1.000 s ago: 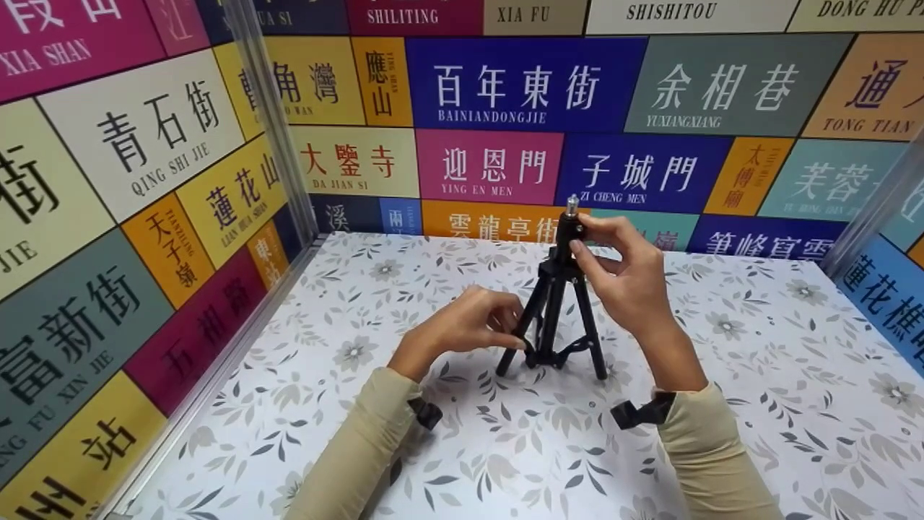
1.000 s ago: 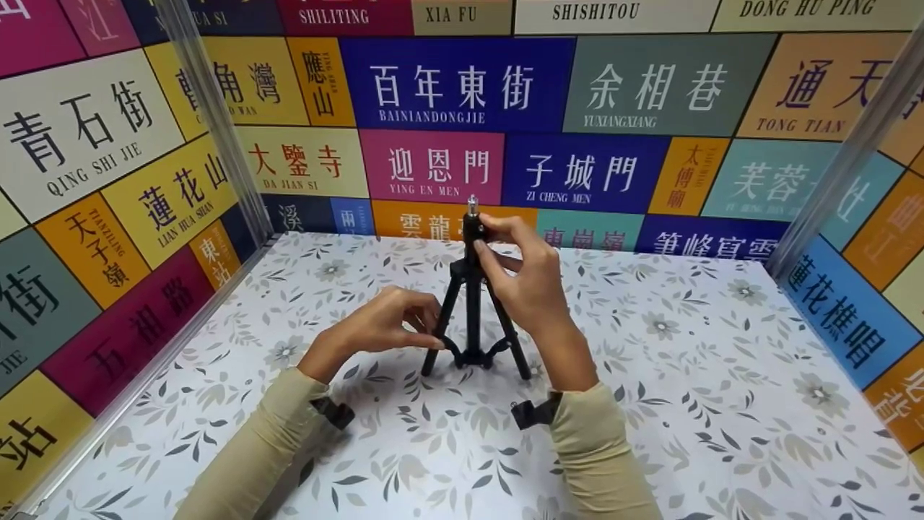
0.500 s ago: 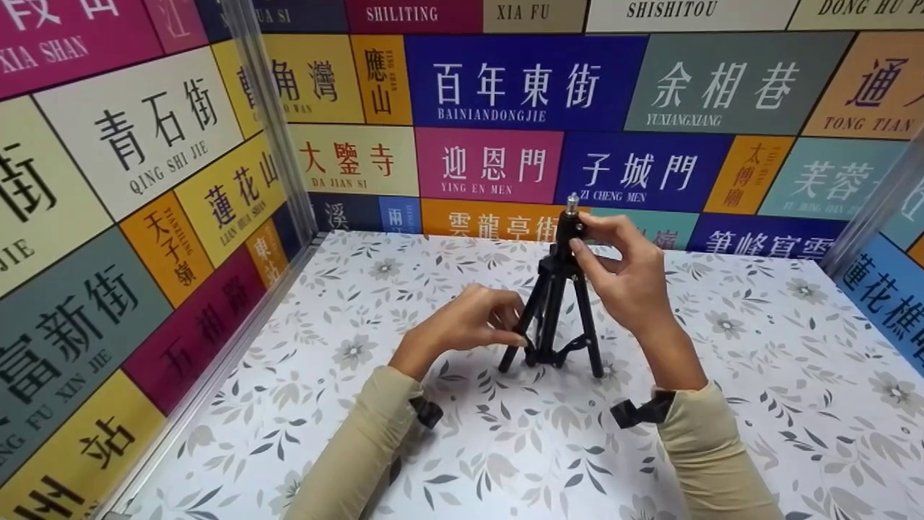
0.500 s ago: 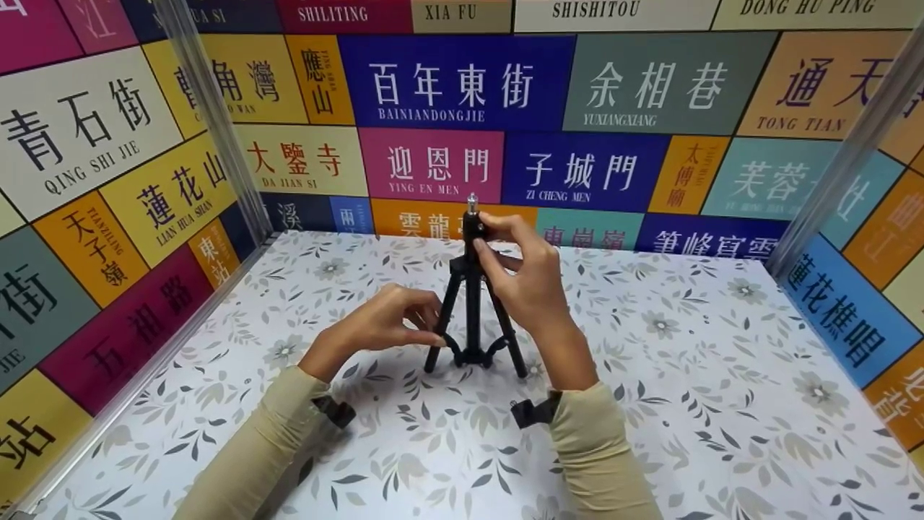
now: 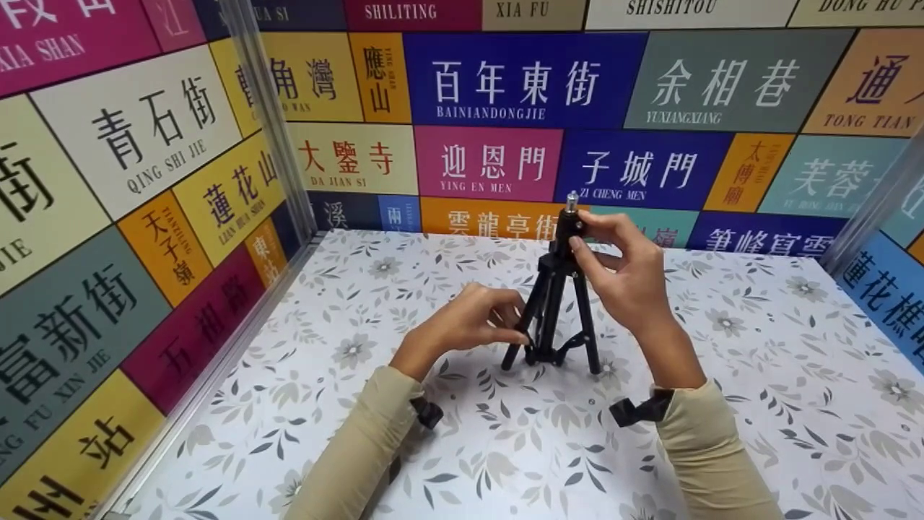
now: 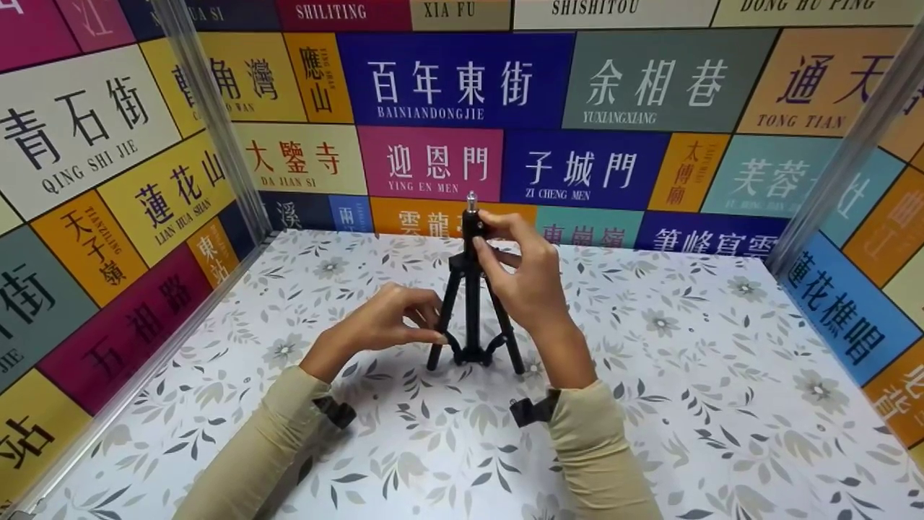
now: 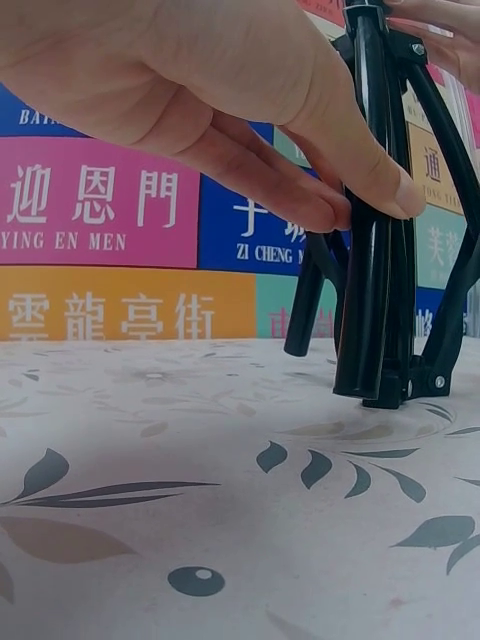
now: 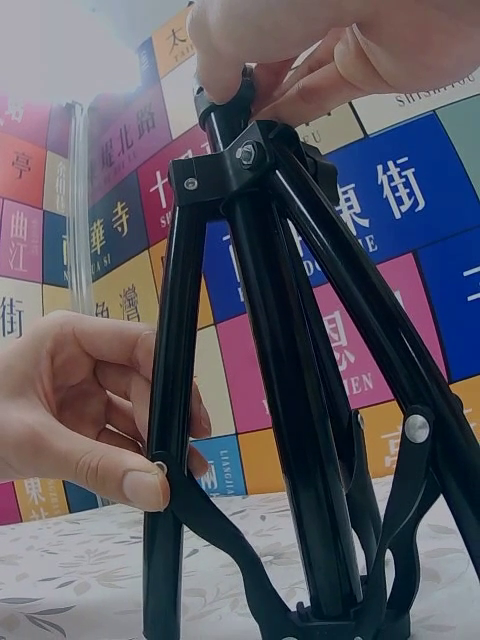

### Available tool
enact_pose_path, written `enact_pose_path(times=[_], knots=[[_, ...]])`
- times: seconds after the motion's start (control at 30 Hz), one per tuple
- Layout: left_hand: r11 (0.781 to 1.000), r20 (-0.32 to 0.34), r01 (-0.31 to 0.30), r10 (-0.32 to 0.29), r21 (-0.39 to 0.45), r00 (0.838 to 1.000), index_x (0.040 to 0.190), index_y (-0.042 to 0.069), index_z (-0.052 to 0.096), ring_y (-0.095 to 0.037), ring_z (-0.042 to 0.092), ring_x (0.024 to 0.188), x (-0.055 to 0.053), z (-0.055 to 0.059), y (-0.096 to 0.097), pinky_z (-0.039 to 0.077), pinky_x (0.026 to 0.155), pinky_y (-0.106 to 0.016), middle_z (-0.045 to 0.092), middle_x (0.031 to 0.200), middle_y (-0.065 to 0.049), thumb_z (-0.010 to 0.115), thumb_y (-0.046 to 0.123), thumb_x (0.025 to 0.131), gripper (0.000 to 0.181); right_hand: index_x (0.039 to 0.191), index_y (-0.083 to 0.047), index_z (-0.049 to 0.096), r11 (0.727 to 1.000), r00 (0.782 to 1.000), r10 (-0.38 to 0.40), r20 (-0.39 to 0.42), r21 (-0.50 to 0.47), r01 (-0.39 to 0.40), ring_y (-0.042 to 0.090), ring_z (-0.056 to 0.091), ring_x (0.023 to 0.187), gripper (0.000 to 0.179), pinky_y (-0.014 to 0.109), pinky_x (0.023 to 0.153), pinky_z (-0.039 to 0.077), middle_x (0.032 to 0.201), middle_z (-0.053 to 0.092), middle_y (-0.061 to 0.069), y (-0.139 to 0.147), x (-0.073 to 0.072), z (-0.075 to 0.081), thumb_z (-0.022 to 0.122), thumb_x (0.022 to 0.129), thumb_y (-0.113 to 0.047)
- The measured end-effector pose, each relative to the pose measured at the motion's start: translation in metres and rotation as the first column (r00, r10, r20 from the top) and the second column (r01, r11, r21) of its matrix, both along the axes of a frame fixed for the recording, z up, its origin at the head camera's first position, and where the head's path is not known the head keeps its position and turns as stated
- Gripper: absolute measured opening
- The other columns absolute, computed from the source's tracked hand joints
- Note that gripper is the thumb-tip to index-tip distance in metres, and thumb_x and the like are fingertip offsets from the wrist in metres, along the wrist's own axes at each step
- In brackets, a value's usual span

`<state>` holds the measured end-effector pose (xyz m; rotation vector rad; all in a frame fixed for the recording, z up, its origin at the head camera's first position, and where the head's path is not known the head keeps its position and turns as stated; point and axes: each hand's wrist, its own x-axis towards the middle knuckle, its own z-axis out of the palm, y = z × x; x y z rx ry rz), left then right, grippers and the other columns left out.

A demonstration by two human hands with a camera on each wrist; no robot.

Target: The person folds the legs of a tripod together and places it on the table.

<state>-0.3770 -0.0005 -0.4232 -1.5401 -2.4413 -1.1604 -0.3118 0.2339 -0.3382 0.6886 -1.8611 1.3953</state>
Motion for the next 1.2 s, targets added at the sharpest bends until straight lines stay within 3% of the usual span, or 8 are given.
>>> enact_pose_path(times=[0.13,0.4,0.57,0.87,1.2], knots=[[1.0,-0.012,0.002,-0.002,0.007,1.0,0.096,0.011,0.069,-0.004,0.073,0.077,0.0,0.0,0.0,0.064,0.076,-0.027,0.075,0.081,0.004,0.084,0.026,0.083,0.025,0.121,0.007,0.064,1.0,1.0,-0.005,-0.012,0.004,0.005,0.032,0.07,0.108,0.033,0.025,0.084,0.062,0.124,0.067,0.02,-0.004,0.008,0.006,0.069,0.088,0.009],[1.0,-0.049,-0.005,0.004,-0.012,0.999,0.095,0.01,0.067,-0.002,0.071,0.076,0.001,0.003,0.003,0.063,0.075,-0.024,0.075,0.082,0.004,0.083,0.026,0.083,0.026,0.121,0.008,0.063,1.0,1.0,0.007,-0.013,-0.001,-0.007,0.034,0.069,0.109,0.033,0.023,0.087,0.061,0.123,0.066,0.021,-0.004,0.009,0.009,0.069,0.089,0.008],[1.0,-0.066,-0.014,0.013,-0.015,0.998,0.096,0.009,0.067,0.0,0.071,0.076,0.0,0.003,0.004,0.063,0.075,-0.022,0.075,0.083,0.005,0.084,0.026,0.083,0.026,0.121,0.008,0.063,1.0,1.0,-0.001,-0.018,0.003,0.001,0.035,0.069,0.109,0.033,0.024,0.087,0.061,0.124,0.066,0.021,-0.002,0.003,0.005,0.069,0.089,0.008],[1.0,-0.1,-0.021,0.02,-0.008,0.995,0.097,0.011,0.067,0.003,0.07,0.076,0.0,-0.002,0.005,0.062,0.073,-0.017,0.076,0.084,0.005,0.083,0.028,0.084,0.027,0.122,-0.007,0.067,1.0,1.0,0.003,-0.023,-0.001,-0.003,0.028,0.07,0.108,0.033,0.025,0.087,0.061,0.124,0.068,0.011,0.008,-0.013,-0.01,0.073,0.09,-0.003],[0.999,-0.119,-0.037,0.039,0.015,0.992,0.094,0.014,0.066,0.002,0.07,0.075,0.0,-0.006,0.008,0.06,0.071,-0.013,0.076,0.084,0.007,0.082,0.03,0.084,0.025,0.122,0.008,0.063,1.0,1.0,0.007,-0.007,-0.002,-0.007,0.039,0.068,0.107,0.033,0.024,0.087,0.061,0.123,0.066,0.022,-0.003,0.008,0.005,0.069,0.089,0.008]])
